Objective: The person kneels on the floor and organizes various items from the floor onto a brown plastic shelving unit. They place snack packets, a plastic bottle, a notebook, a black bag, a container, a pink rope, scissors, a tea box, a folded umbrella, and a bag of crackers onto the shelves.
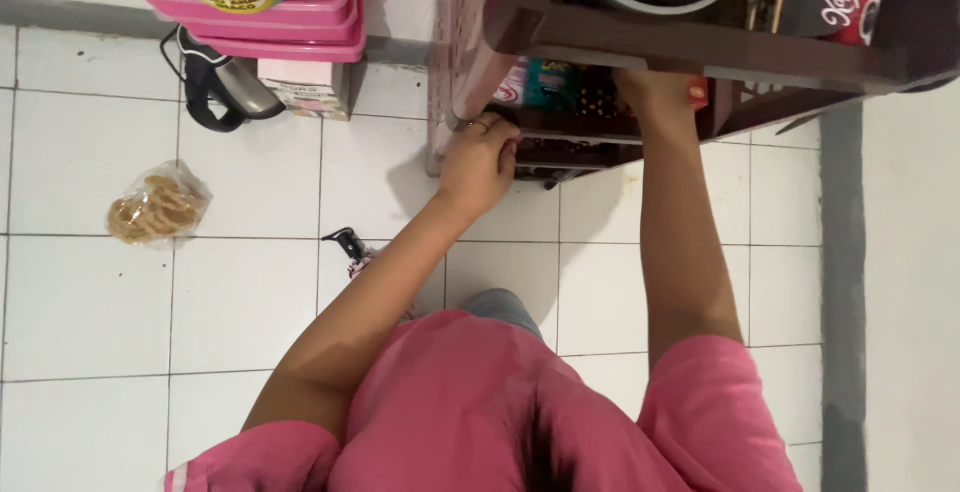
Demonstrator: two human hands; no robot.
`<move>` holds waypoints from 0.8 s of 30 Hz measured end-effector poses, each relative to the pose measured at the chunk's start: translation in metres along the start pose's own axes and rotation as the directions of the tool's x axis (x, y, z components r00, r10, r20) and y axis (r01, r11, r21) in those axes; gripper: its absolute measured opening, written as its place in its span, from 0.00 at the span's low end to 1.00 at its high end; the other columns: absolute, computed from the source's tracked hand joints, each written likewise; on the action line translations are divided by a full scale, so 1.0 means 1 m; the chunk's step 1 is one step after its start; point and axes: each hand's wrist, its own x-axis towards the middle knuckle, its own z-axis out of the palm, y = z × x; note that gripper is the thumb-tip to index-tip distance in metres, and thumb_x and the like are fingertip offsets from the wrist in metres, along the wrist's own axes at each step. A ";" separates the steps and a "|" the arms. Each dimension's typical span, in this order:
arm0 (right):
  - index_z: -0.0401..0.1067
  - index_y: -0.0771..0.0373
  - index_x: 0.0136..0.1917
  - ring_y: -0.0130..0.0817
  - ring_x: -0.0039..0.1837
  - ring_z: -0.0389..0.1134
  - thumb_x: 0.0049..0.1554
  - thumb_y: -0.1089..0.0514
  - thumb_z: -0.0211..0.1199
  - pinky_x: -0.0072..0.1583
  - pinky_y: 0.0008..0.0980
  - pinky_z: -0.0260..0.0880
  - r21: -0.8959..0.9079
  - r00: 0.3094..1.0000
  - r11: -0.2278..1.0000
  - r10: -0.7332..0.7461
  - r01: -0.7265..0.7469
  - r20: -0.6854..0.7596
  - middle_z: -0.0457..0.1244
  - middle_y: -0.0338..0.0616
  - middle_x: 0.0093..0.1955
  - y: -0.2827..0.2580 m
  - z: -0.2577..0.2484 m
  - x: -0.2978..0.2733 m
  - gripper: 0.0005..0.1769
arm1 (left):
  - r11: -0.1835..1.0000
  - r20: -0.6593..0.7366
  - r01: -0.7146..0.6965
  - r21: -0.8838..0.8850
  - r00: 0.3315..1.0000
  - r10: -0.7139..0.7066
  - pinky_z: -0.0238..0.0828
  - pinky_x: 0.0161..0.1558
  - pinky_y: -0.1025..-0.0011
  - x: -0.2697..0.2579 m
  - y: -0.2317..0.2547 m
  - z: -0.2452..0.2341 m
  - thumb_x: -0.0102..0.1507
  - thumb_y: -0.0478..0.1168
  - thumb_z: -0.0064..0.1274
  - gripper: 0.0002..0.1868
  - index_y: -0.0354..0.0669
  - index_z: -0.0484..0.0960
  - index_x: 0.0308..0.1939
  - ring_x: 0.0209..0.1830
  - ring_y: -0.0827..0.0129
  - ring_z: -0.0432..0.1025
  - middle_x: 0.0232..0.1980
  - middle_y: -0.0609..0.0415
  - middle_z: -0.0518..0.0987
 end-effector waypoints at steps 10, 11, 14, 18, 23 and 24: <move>0.77 0.64 0.62 0.25 0.45 0.67 0.63 0.67 0.59 0.45 0.27 0.66 0.811 0.900 0.465 -0.067 -0.354 0.431 0.69 0.40 0.46 -0.124 -0.052 -0.083 0.15 | 0.948 0.187 0.236 -0.215 0.962 -0.198 0.75 0.41 0.65 -0.023 -0.003 -0.020 0.65 0.31 0.52 0.09 0.40 0.80 0.49 0.42 0.57 0.77 0.48 0.47 0.77; 0.77 0.63 0.62 0.24 0.44 0.67 0.61 0.69 0.59 0.43 0.26 0.63 0.775 0.797 0.434 -0.182 -0.460 0.576 0.68 0.40 0.44 -0.133 -0.049 -0.093 0.17 | 0.951 0.168 0.183 -0.251 0.975 -0.144 0.75 0.42 0.66 -0.030 -0.011 -0.024 0.64 0.29 0.52 0.10 0.40 0.80 0.50 0.43 0.57 0.77 0.48 0.47 0.78; 0.75 0.61 0.63 0.23 0.45 0.70 0.61 0.67 0.59 0.48 0.26 0.75 0.686 0.595 0.498 -0.357 -0.531 0.720 0.69 0.38 0.44 -0.165 -0.017 -0.124 0.17 | 0.953 0.104 0.112 -0.282 0.991 -0.085 0.76 0.44 0.67 -0.069 -0.044 -0.038 0.61 0.25 0.50 0.15 0.39 0.80 0.51 0.46 0.57 0.77 0.49 0.47 0.79; 0.74 0.62 0.66 0.25 0.45 0.69 0.61 0.65 0.59 0.48 0.26 0.72 0.624 0.503 0.449 -0.369 -0.640 0.781 0.67 0.39 0.44 -0.200 0.063 -0.168 0.20 | 0.942 -0.013 0.250 -0.226 0.966 -0.259 0.77 0.43 0.69 -0.132 -0.101 -0.053 0.61 0.24 0.48 0.18 0.39 0.79 0.53 0.46 0.60 0.78 0.53 0.48 0.79; 0.71 0.63 0.67 0.25 0.45 0.67 0.63 0.60 0.58 0.47 0.26 0.70 0.499 0.446 0.540 -0.237 -0.678 0.863 0.69 0.39 0.47 -0.204 0.230 -0.252 0.19 | 0.774 -0.232 0.545 -0.322 0.748 -0.623 0.76 0.38 0.71 -0.249 -0.189 -0.056 0.66 0.28 0.50 0.13 0.40 0.79 0.53 0.41 0.67 0.77 0.51 0.51 0.81; 0.71 0.63 0.67 0.26 0.45 0.67 0.62 0.59 0.59 0.47 0.26 0.70 0.455 0.427 0.570 -0.193 -0.684 0.883 0.68 0.39 0.47 -0.205 0.270 -0.274 0.20 | 0.726 -0.238 0.574 -0.379 0.697 -0.676 0.76 0.38 0.72 -0.272 -0.206 -0.056 0.66 0.28 0.50 0.12 0.40 0.79 0.53 0.39 0.67 0.76 0.50 0.51 0.81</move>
